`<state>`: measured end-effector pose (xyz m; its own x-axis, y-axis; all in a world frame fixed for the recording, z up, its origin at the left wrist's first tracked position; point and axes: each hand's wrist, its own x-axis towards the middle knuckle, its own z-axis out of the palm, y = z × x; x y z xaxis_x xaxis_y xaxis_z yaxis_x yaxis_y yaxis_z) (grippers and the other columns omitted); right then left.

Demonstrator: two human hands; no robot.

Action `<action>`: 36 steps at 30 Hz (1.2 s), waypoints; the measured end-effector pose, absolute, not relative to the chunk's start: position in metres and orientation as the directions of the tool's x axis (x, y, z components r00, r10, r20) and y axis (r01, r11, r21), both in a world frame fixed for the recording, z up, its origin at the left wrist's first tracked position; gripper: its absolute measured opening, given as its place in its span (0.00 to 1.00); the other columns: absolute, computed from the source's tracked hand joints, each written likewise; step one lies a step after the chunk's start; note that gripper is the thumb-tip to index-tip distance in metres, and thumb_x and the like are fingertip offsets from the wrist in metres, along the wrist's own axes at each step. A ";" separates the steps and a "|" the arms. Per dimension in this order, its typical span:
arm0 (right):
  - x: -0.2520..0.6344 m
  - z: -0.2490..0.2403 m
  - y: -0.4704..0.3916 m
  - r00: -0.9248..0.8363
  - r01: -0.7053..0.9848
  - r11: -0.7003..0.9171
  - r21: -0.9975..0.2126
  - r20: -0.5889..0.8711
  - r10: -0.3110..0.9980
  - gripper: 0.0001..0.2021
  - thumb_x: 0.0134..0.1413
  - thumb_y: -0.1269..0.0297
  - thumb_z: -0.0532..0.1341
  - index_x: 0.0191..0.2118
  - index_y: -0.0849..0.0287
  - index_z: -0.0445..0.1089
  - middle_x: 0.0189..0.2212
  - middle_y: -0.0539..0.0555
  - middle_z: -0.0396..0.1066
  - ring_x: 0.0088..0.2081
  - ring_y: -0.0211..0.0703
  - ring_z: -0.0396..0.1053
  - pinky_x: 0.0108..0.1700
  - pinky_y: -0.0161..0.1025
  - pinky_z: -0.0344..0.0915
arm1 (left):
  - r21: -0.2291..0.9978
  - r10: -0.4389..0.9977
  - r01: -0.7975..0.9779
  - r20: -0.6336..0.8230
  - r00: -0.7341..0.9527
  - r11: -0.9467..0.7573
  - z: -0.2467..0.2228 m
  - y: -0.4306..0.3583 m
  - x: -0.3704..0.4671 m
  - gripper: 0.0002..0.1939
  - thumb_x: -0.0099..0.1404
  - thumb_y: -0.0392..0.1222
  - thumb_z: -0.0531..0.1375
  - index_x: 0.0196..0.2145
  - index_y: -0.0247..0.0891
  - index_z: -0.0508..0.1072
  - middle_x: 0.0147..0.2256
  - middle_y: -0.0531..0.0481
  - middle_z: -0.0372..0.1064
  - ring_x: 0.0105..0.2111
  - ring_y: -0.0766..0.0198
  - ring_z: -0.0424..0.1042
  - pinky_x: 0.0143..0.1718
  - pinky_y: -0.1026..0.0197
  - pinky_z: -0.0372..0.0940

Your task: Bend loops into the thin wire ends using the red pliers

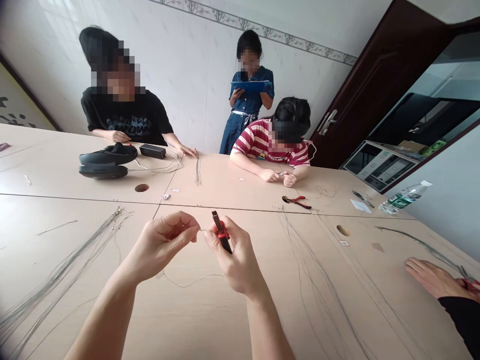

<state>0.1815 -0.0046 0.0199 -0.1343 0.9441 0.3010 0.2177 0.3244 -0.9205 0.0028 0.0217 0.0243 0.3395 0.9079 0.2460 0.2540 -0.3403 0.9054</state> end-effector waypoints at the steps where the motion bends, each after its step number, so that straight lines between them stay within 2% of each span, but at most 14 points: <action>1: 0.182 0.020 -0.004 -0.128 0.214 0.330 -0.920 0.308 0.943 0.11 0.63 0.61 0.58 0.29 0.57 0.62 0.24 0.45 0.55 0.27 0.35 0.52 0.31 0.37 0.50 | 0.900 0.907 0.269 0.243 0.344 -0.343 0.024 0.022 0.003 0.06 0.64 0.36 0.56 0.29 0.37 0.69 0.19 0.59 0.57 0.18 0.74 0.49 0.17 0.70 0.48; 5: 0.181 0.021 -0.005 -0.116 0.174 0.323 -0.930 0.307 0.945 0.12 0.63 0.60 0.58 0.29 0.57 0.61 0.24 0.45 0.54 0.27 0.35 0.51 0.30 0.36 0.50 | 0.893 0.897 0.254 0.274 0.348 -0.371 0.025 0.020 0.004 0.02 0.63 0.35 0.57 0.34 0.39 0.70 0.17 0.62 0.49 0.18 0.73 0.48 0.18 0.69 0.48; 8: 0.181 0.022 -0.006 -0.131 0.141 0.294 -0.945 0.277 0.952 0.12 0.63 0.59 0.59 0.30 0.57 0.61 0.24 0.45 0.54 0.26 0.35 0.51 0.30 0.36 0.51 | 0.867 0.873 0.249 0.330 0.360 -0.431 0.023 0.019 0.005 0.03 0.64 0.37 0.59 0.36 0.40 0.70 0.17 0.63 0.48 0.17 0.72 0.47 0.19 0.68 0.49; 10: 0.181 0.022 -0.006 -0.130 0.129 0.290 -0.948 0.274 0.953 0.12 0.63 0.59 0.59 0.30 0.57 0.62 0.24 0.45 0.54 0.26 0.35 0.51 0.30 0.36 0.51 | 0.829 0.855 0.275 0.386 0.348 -0.486 0.022 0.019 0.005 0.01 0.64 0.37 0.59 0.35 0.40 0.70 0.17 0.63 0.49 0.17 0.72 0.48 0.20 0.68 0.50; 14: 0.181 0.021 -0.005 -0.120 0.123 0.296 -0.947 0.282 0.952 0.13 0.63 0.59 0.59 0.29 0.57 0.61 0.24 0.45 0.53 0.26 0.35 0.51 0.29 0.36 0.51 | 0.753 0.810 0.313 0.489 0.324 -0.579 0.021 0.020 0.007 0.04 0.65 0.35 0.58 0.32 0.40 0.70 0.18 0.62 0.51 0.18 0.73 0.49 0.21 0.68 0.51; 23: 0.181 0.023 -0.005 -0.138 0.139 0.286 -0.948 0.268 0.954 0.12 0.63 0.59 0.58 0.29 0.57 0.61 0.25 0.46 0.54 0.27 0.36 0.51 0.30 0.36 0.52 | 0.681 0.746 0.315 0.553 0.371 -0.661 0.025 0.019 0.007 0.06 0.67 0.32 0.57 0.32 0.39 0.68 0.29 0.56 0.65 0.21 0.74 0.54 0.23 0.68 0.54; 26: 0.180 0.024 -0.005 -0.161 0.130 0.278 -0.952 0.257 0.953 0.12 0.63 0.60 0.58 0.29 0.57 0.61 0.24 0.46 0.53 0.27 0.36 0.50 0.30 0.36 0.51 | 0.656 0.727 0.319 0.572 0.380 -0.684 0.024 0.020 0.007 0.06 0.67 0.32 0.56 0.32 0.39 0.68 0.29 0.55 0.67 0.21 0.73 0.55 0.23 0.67 0.54; 31: 0.181 0.026 -0.005 -0.177 0.149 0.315 -0.937 0.288 0.941 0.12 0.64 0.62 0.57 0.29 0.57 0.60 0.24 0.45 0.53 0.26 0.35 0.51 0.30 0.36 0.51 | 0.700 0.765 0.321 0.527 0.370 -0.638 0.023 0.019 0.009 0.06 0.66 0.32 0.55 0.30 0.38 0.68 0.27 0.54 0.66 0.20 0.73 0.56 0.22 0.66 0.54; 36: 0.182 0.023 -0.005 -0.180 0.232 0.379 -0.896 0.343 0.922 0.11 0.64 0.63 0.56 0.29 0.57 0.60 0.25 0.46 0.55 0.27 0.36 0.54 0.31 0.37 0.52 | 0.864 0.867 0.233 0.353 0.351 -0.446 0.024 0.018 0.009 0.07 0.64 0.35 0.56 0.28 0.37 0.69 0.22 0.56 0.62 0.19 0.73 0.55 0.21 0.67 0.54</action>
<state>0.1821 -0.0055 0.0231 -0.1804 0.9217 0.3434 0.2319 0.3792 -0.8958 0.0086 0.0182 0.0238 0.3513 0.8673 0.3528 0.2326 -0.4458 0.8644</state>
